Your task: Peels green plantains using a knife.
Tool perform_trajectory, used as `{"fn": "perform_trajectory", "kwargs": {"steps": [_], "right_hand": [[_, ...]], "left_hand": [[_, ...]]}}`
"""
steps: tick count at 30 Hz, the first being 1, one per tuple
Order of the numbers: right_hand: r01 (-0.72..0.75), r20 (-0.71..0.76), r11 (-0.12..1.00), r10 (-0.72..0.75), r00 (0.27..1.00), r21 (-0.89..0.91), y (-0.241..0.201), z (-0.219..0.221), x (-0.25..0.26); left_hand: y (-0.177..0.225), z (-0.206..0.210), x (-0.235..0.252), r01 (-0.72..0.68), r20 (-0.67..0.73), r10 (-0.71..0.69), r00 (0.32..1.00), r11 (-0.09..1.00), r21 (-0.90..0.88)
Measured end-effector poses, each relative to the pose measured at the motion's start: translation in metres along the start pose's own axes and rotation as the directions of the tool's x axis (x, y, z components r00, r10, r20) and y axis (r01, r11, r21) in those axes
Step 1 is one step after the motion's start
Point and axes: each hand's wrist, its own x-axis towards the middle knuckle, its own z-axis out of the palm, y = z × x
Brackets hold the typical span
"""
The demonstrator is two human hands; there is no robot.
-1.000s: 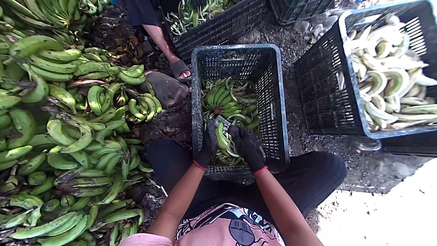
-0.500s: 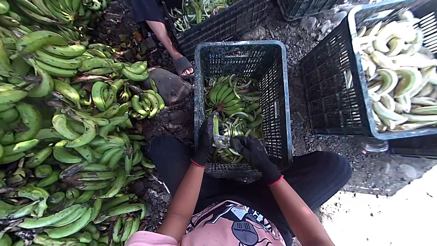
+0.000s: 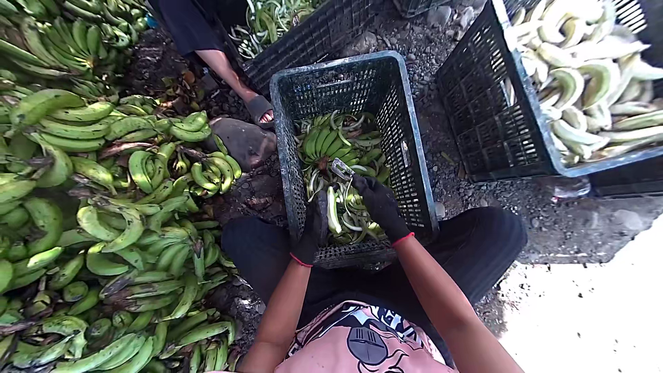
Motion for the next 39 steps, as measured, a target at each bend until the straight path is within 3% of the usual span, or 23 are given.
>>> {"fn": "perform_trajectory", "kwargs": {"steps": [8, 13, 16, 18, 21, 25, 27, 31, 34, 36, 39], "right_hand": [[0.076, 0.254, 0.990, -0.044, 0.966, -0.118, -0.011, 0.004, -0.037], [-0.019, 0.146, 0.982, 0.047, 0.988, -0.189, -0.008, 0.010, -0.031], [-0.052, 0.023, 0.991, 0.056, 0.998, -0.125, -0.005, 0.010, -0.011], [-0.008, -0.032, 0.995, 0.005, 0.999, -0.100, -0.005, 0.005, -0.006], [0.025, -0.017, 0.998, -0.026, 1.000, -0.059, -0.013, -0.005, -0.009], [0.032, 0.087, 0.994, -0.023, 0.996, -0.107, -0.020, 0.001, -0.022], [0.013, 0.130, 0.991, 0.004, 0.992, -0.135, -0.019, 0.005, -0.036], [0.030, 0.054, 0.983, -0.021, 0.998, -0.178, -0.013, 0.010, -0.052], [-0.002, 0.017, 0.977, 0.006, 1.000, -0.215, -0.014, 0.005, -0.038], [0.014, -0.018, 0.980, -0.018, 1.000, -0.197, -0.013, 0.001, -0.024], [0.078, -0.020, 0.990, -0.081, 0.997, -0.119, -0.013, -0.011, -0.013]], "left_hand": [[-0.003, -0.010, 0.029, -0.108, -0.165, 0.056, 0.985, 0.939, -0.327], [-0.004, -0.003, 0.023, -0.060, -0.027, 0.054, 0.998, 0.954, -0.294], [0.001, 0.014, 0.011, 0.132, -0.033, -0.144, 0.989, 0.963, -0.236], [0.002, 0.016, 0.001, 0.179, 0.017, -0.178, 0.984, 0.975, -0.130], [0.002, 0.014, 0.000, 0.074, -0.090, -0.091, 0.992, 0.982, -0.175], [0.002, 0.005, 0.016, -0.205, -0.276, 0.129, 0.952, 0.942, -0.267], [0.005, 0.006, 0.024, -0.248, -0.357, 0.130, 0.925, 0.919, -0.308], [0.012, 0.009, 0.026, -0.312, -0.457, 0.154, 0.876, 0.903, -0.294], [0.017, 0.009, 0.020, -0.282, -0.261, 0.241, 0.935, 0.950, -0.132], [0.019, 0.005, 0.015, -0.117, -0.033, 0.114, 0.993, 0.989, -0.087], [0.023, -0.003, 0.013, 0.035, 0.244, -0.070, 0.967, 0.989, 0.146]]}}
